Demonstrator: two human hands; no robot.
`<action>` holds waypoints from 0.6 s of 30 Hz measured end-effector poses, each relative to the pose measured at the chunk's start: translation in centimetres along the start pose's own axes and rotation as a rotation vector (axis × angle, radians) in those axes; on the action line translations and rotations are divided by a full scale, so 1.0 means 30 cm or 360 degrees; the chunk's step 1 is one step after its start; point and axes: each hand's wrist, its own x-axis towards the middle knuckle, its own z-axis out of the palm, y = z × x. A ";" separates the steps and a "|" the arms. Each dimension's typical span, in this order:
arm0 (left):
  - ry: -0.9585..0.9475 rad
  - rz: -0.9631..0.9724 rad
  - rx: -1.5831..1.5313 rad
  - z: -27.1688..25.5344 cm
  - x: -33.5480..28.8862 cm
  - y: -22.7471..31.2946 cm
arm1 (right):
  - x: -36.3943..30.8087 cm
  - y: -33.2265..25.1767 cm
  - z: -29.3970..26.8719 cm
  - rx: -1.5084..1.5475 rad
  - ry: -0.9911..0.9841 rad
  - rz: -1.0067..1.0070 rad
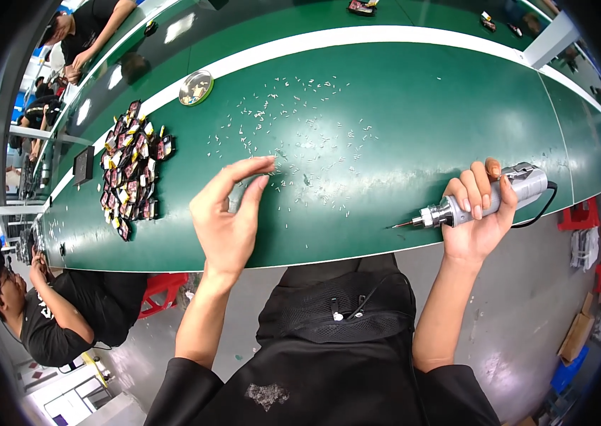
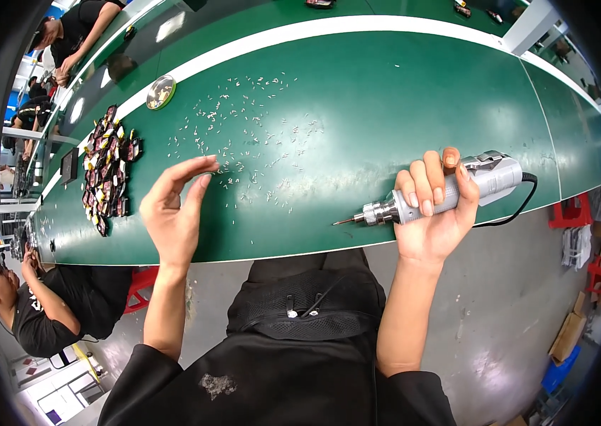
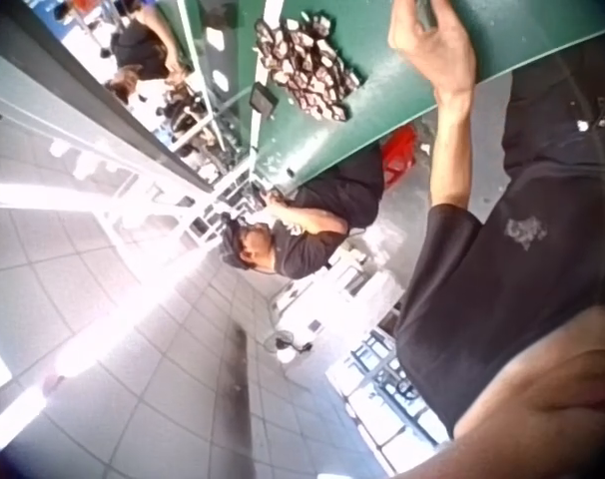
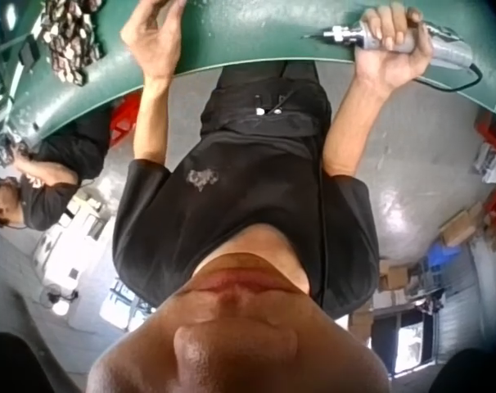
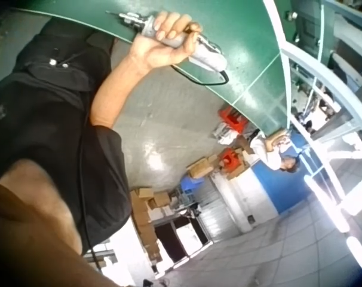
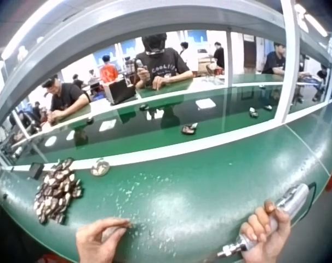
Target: The person is assembling small battery packs into electronic components using an electric screwdriver.
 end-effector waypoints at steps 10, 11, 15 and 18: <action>-0.0006 -0.0726 -0.1318 -0.040 0.090 0.001 | 0.022 0.005 0.004 -0.0033 0.0010 0.0000; -0.0007 -0.0721 -0.1318 -0.041 0.090 0.005 | 0.023 0.005 0.006 -0.0032 0.0005 -0.0002; -0.0096 -0.0587 -0.1190 -0.031 0.084 0.009 | 0.009 -0.012 0.030 -0.0048 -0.0009 -0.0041; -0.0193 -0.0628 -0.0851 -0.025 0.078 0.044 | 0.002 -0.023 0.023 -0.0072 0.0094 -0.0021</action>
